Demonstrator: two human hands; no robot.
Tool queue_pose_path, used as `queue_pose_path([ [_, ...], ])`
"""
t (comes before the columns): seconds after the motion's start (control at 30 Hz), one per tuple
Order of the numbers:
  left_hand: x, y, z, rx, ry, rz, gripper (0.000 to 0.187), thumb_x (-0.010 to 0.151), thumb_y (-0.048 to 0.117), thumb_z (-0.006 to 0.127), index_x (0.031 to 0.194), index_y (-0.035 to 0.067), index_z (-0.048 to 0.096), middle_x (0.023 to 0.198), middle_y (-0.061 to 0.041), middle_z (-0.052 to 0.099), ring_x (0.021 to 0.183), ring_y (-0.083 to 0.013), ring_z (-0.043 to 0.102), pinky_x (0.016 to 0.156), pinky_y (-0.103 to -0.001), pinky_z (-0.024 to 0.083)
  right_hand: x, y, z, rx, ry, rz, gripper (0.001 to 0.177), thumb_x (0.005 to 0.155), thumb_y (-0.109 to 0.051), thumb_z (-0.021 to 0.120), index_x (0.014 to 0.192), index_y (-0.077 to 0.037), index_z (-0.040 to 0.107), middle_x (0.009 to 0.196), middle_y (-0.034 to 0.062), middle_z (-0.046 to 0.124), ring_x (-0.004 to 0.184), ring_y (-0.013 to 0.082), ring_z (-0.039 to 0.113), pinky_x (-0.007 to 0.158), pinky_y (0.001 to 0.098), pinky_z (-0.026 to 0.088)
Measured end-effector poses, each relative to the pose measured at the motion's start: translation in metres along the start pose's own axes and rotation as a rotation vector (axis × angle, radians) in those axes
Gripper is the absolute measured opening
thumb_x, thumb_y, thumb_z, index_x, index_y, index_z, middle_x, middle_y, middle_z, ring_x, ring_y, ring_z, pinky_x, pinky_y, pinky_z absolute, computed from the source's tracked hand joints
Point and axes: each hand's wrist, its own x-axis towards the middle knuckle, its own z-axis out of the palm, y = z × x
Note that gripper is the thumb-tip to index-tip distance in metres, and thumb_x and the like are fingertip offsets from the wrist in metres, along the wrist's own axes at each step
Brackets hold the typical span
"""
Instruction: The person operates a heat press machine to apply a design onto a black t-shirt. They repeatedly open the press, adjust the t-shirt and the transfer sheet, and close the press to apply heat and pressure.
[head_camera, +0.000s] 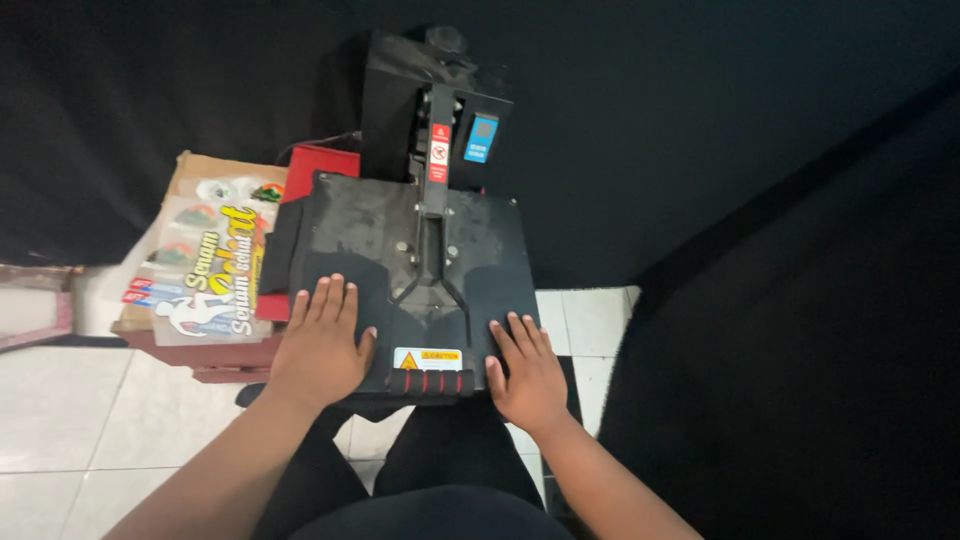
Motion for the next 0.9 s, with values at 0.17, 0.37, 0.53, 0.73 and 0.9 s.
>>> queue_pose_path([
  [0.17, -0.004, 0.003, -0.014, -0.033, -0.016, -0.007, 0.071, 0.1, 0.048, 0.041, 0.158, 0.007, 0.038, 0.166, -0.015, 0.036, 0.157, -0.0289, 0.03, 0.129, -0.047, 0.017, -0.003, 0.023, 0.026, 0.286, 0.268, -0.003, 0.035, 0.092, -0.024, 0.071, 0.127, -0.016, 0.072, 0.139, 0.0129, 0.063, 0.127, 0.0362, 0.059, 0.109, 0.047, 0.048],
  [0.37, -0.004, 0.005, -0.024, -0.034, -0.079, -0.031, 0.071, 0.1, 0.049, 0.039, 0.158, 0.008, 0.038, 0.167, -0.015, 0.034, 0.157, -0.028, 0.028, 0.129, -0.047, 0.017, 0.012, -0.016, -0.049, 0.446, 0.364, -0.249, 0.04, 0.095, -0.027, 0.062, 0.132, -0.014, 0.07, 0.13, 0.0081, 0.066, 0.132, 0.0345, 0.055, 0.122, 0.0527, 0.025],
  [0.53, 0.003, -0.013, 0.033, -0.118, 0.399, 0.1, 0.054, 0.091, 0.043, 0.057, 0.133, 0.009, 0.061, 0.142, -0.013, 0.056, 0.135, -0.0313, 0.051, 0.116, -0.048, 0.035, 0.019, -0.052, -0.02, 0.405, 0.023, -0.457, 0.053, 0.088, -0.043, 0.068, 0.132, -0.013, 0.062, 0.104, 0.0124, 0.069, 0.11, 0.0354, 0.064, 0.112, 0.062, 0.033],
  [0.73, -0.011, -0.013, 0.046, -0.088, 0.769, 0.227, 0.022, 0.088, 0.043, 0.062, 0.083, 0.023, 0.071, 0.091, 0.002, 0.066, 0.088, -0.021, 0.068, 0.079, -0.036, 0.052, 0.019, -0.054, 0.009, 0.043, -0.189, -0.26, 0.037, 0.076, -0.044, 0.072, 0.105, -0.022, 0.066, 0.08, -0.0001, 0.064, 0.093, 0.0246, 0.065, 0.075, 0.046, 0.057],
  [0.9, -0.02, -0.005, 0.021, 0.016, 0.535, 0.06, 0.055, 0.089, 0.049, 0.061, 0.136, 0.021, 0.068, 0.142, -0.006, 0.068, 0.137, -0.0271, 0.061, 0.115, -0.045, 0.041, 0.019, -0.049, 0.02, -0.027, -0.145, -0.29, 0.038, 0.072, -0.047, 0.074, 0.1, -0.024, 0.066, 0.075, -0.0022, 0.062, 0.086, 0.0225, 0.065, 0.066, 0.0424, 0.058],
])
